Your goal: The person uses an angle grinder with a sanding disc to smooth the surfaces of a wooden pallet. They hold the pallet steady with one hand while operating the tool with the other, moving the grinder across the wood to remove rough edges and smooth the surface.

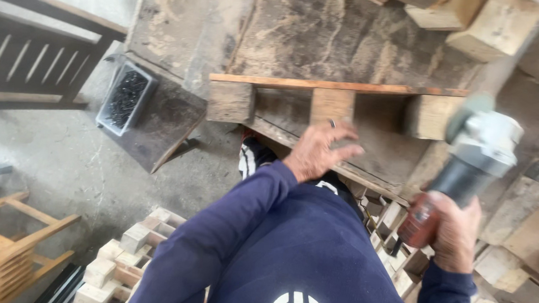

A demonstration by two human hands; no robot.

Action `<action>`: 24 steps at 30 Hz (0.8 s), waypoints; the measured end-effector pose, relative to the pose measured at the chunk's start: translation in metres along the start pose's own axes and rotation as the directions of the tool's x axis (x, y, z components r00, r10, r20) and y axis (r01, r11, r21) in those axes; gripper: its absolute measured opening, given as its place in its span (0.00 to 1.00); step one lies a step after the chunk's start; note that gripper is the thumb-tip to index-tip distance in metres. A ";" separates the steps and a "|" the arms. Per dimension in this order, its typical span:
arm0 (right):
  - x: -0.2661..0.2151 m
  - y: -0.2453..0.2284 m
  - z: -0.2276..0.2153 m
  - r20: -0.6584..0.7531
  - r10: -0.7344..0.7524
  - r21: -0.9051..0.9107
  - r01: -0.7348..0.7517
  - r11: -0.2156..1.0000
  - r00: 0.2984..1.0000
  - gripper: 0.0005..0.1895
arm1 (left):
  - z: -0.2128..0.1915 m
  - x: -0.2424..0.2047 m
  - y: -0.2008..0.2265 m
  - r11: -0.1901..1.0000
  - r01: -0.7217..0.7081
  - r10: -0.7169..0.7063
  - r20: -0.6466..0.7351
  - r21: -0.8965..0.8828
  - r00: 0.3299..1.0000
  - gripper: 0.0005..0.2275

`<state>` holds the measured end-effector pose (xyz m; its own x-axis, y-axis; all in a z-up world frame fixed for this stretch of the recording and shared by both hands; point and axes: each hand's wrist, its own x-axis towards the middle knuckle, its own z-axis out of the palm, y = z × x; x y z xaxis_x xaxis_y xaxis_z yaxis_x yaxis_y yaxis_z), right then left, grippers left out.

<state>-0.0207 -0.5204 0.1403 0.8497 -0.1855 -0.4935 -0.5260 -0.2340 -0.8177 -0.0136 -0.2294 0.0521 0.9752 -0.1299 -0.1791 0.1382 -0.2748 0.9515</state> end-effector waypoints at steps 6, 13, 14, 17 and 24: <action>-0.017 -0.020 0.168 0.226 -0.180 -0.161 0.219 0.962 0.957 0.33 | -0.068 -0.079 0.012 0.961 0.122 -0.037 0.326 -0.247 0.945 0.45; -0.039 -0.029 0.328 0.274 -0.135 0.214 0.077 0.974 0.952 0.30 | -0.157 -0.141 -0.019 0.982 -0.124 0.137 -0.091 0.141 0.986 0.45; -0.040 -0.033 0.341 0.240 -0.098 0.196 0.051 0.979 0.966 0.29 | -0.165 -0.146 -0.026 0.958 -0.168 0.187 -0.064 0.234 0.980 0.42; -0.052 -0.041 0.361 0.182 -0.069 0.161 0.039 0.986 0.981 0.28 | -0.179 -0.160 -0.050 0.927 -0.248 0.268 -0.034 0.280 0.963 0.39; -0.085 -0.056 0.340 0.149 -0.150 0.153 0.127 0.980 0.977 0.28 | -0.244 -0.120 -0.119 0.933 -0.002 0.107 -0.272 0.360 0.956 0.62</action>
<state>-0.0508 -0.1675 0.1270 0.9149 -0.0041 -0.4036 -0.4017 -0.1064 -0.9096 -0.1051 0.0513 0.0217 0.9945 0.1051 -0.0020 0.0649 -0.5989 0.7982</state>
